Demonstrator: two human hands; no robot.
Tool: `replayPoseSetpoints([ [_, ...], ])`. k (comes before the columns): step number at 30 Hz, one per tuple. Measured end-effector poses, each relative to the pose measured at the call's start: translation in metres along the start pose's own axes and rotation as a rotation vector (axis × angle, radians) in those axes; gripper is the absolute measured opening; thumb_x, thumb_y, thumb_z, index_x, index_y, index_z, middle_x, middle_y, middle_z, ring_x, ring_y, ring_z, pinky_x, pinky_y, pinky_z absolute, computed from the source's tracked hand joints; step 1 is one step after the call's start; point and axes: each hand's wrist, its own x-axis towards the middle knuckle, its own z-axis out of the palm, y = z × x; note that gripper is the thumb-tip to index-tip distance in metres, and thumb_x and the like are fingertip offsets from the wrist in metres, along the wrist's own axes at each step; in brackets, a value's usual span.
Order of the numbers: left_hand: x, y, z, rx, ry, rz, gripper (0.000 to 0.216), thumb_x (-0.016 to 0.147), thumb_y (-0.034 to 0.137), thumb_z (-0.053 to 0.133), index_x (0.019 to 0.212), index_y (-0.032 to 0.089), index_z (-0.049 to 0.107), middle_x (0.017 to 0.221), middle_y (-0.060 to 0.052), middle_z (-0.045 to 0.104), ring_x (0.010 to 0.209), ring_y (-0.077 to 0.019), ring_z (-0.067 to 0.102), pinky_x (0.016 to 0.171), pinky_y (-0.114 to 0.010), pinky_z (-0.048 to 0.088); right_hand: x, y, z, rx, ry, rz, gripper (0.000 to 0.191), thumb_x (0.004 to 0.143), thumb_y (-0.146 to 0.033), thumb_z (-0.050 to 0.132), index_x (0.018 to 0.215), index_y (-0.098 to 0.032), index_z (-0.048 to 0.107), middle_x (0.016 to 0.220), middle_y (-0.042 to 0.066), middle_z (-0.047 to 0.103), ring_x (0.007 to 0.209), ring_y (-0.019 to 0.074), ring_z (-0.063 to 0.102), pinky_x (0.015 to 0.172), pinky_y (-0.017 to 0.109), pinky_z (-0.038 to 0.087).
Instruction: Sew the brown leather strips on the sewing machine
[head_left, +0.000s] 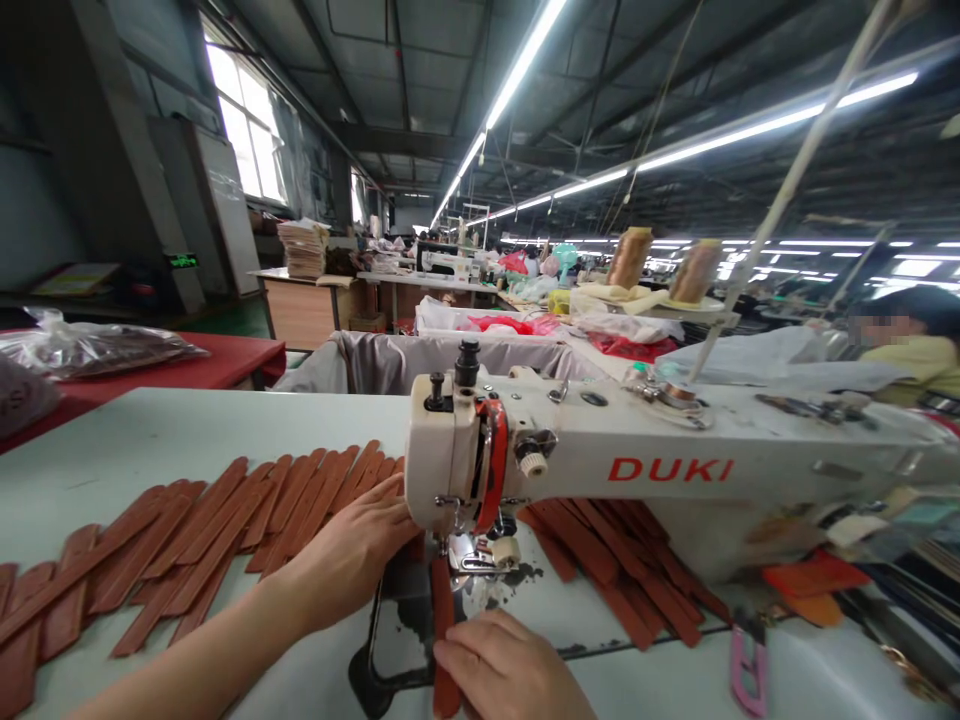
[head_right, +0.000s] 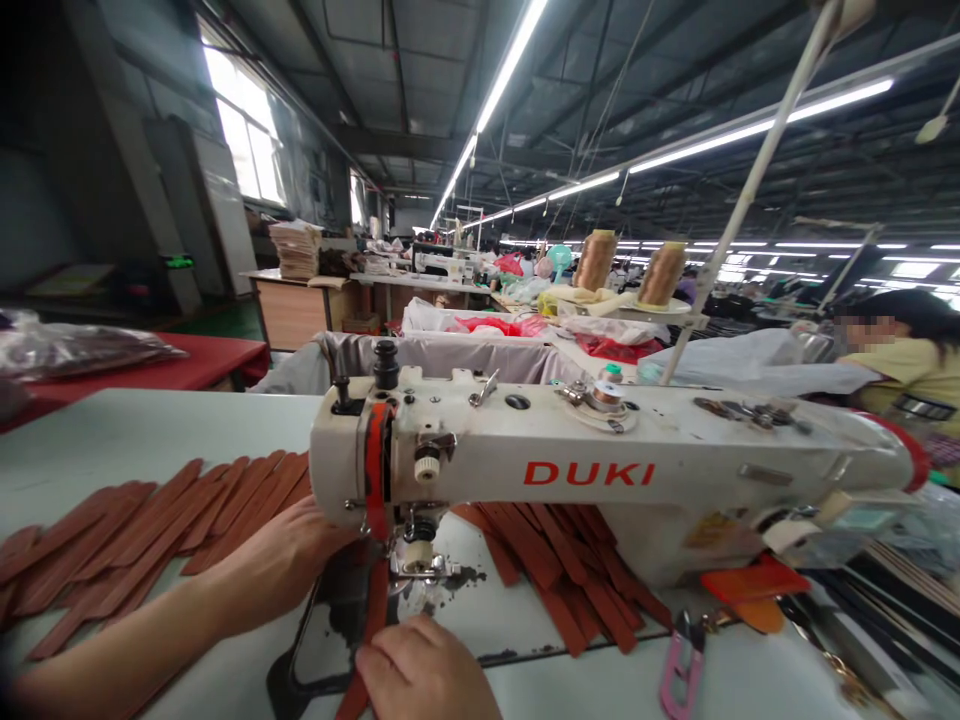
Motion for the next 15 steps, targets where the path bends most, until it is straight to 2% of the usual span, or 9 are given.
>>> replayPoseSetpoints([
  [2, -0.011, 0.006, -0.007, 0.024, -0.008, 0.002, 0.040, 0.084, 0.001, 0.038, 0.104, 0.018, 0.068, 0.105, -0.006, 0.071, 0.099, -0.0191, 0.065, 0.095, -0.033, 0.052, 0.001, 0.004, 0.006, -0.008, 0.039, -0.015, 0.019, 0.091, -0.017, 0.058, 0.104, -0.015, 0.072, 0.090, 0.007, 0.075, 0.075, 0.0186, 0.068, 0.071, 0.026, 0.059],
  [5, -0.032, 0.026, -0.002, 0.081, 0.080, -0.003, 0.048, 0.083, 0.002, 0.040, 0.123, 0.018, 0.062, 0.120, -0.010, 0.067, 0.113, -0.0233, 0.061, 0.103, -0.040, 0.048, -0.006, 0.005, 0.013, 0.002, 0.046, 0.034, 0.019, 0.092, -0.016, 0.057, 0.104, -0.017, 0.071, 0.091, 0.006, 0.074, 0.077, 0.0183, 0.067, 0.073, 0.025, 0.058],
  [7, -0.045, 0.041, 0.011, 0.035, 0.121, 0.008, 0.048, 0.080, 0.008, 0.046, 0.124, 0.022, 0.060, 0.116, -0.007, 0.069, 0.103, -0.0222, 0.067, 0.094, -0.031, 0.055, -0.011, 0.005, 0.017, 0.018, 0.009, 0.085, 0.020, 0.093, -0.016, 0.056, 0.105, -0.019, 0.071, 0.090, 0.005, 0.073, 0.078, 0.0177, 0.067, 0.075, 0.025, 0.057],
  [10, -0.053, 0.056, 0.030, -0.009, 0.171, -0.008, 0.061, 0.076, 0.007, 0.046, 0.132, 0.029, 0.054, 0.117, -0.003, 0.070, 0.098, -0.0194, 0.070, 0.087, -0.021, 0.057, -0.016, 0.005, 0.022, 0.033, -0.064, 0.150, 0.021, 0.095, -0.016, 0.054, 0.107, -0.021, 0.070, 0.090, 0.003, 0.071, 0.078, 0.0166, 0.066, 0.077, 0.024, 0.055],
  [12, -0.050, 0.060, 0.035, -0.016, 0.185, -0.017, 0.062, 0.076, 0.006, 0.046, 0.134, 0.028, 0.052, 0.115, -0.003, 0.070, 0.097, -0.0187, 0.071, 0.090, -0.020, 0.056, -0.016, 0.005, 0.023, 0.022, -0.066, 0.161, 0.019, 0.095, -0.018, 0.055, 0.105, -0.021, 0.070, 0.089, 0.002, 0.071, 0.077, 0.0163, 0.066, 0.076, 0.023, 0.054],
  [15, -0.041, 0.061, 0.032, -0.025, 0.209, 0.001, 0.053, 0.076, 0.005, 0.045, 0.125, 0.022, 0.056, 0.114, -0.006, 0.070, 0.099, -0.0183, 0.070, 0.096, -0.022, 0.052, -0.015, 0.007, 0.023, -0.018, -0.048, 0.160, 0.015, 0.093, -0.020, 0.058, 0.101, -0.022, 0.071, 0.087, 0.002, 0.072, 0.074, 0.0162, 0.066, 0.074, 0.022, 0.054],
])
